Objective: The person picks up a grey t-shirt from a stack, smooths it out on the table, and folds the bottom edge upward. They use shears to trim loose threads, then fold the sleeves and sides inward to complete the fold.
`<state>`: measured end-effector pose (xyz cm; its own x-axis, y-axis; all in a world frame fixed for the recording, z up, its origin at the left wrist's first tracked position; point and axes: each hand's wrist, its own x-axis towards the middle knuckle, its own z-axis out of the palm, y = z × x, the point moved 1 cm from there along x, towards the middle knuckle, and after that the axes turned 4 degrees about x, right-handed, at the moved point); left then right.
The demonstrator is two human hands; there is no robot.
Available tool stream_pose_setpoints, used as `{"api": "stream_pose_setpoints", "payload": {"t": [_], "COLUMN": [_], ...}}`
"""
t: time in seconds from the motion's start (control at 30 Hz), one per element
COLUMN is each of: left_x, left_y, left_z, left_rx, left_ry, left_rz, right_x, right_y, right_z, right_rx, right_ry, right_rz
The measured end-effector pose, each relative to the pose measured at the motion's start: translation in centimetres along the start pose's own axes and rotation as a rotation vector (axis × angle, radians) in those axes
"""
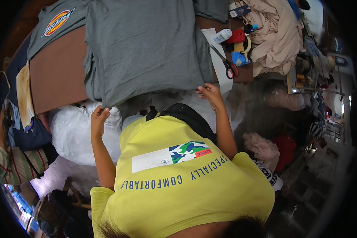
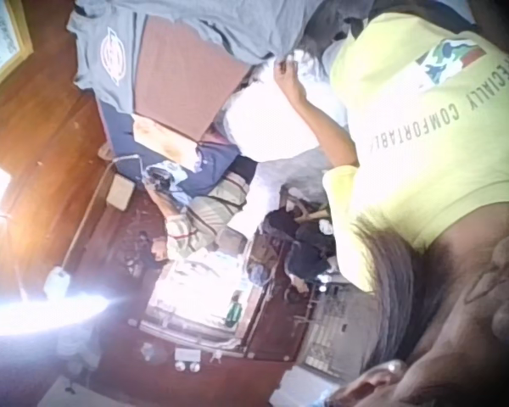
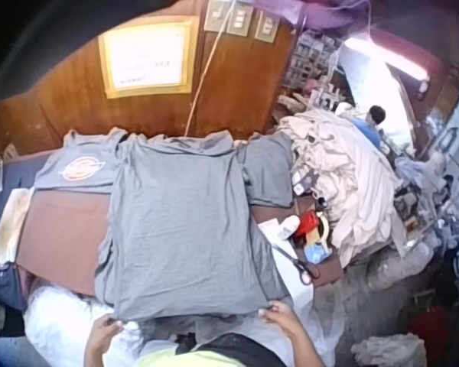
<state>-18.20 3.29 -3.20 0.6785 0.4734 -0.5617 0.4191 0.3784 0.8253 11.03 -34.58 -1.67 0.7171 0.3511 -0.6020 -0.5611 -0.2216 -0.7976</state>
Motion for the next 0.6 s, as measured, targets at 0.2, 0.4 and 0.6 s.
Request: {"api": "stream_pose_setpoints", "payload": {"t": [0.2,0.4,0.6], "left_x": [-0.2,-0.4,-0.7], "left_y": [0.3,0.1,1.3], "left_z": [0.1,0.6,0.7], "left_rx": [0.001,-0.031,0.012], "left_ry": [0.025,0.047,0.039], "left_rz": [0.049,0.047,0.088], "right_x": [0.3,0.5,0.0], "right_y": [-0.6,-0.9,-2.0], "right_z": [0.3,0.4,-0.1], "right_rx": [0.027,-0.044,-0.01], "right_ry": [0.105,0.128,0.071], "right_rz": [0.022,0.025,-0.021]}}
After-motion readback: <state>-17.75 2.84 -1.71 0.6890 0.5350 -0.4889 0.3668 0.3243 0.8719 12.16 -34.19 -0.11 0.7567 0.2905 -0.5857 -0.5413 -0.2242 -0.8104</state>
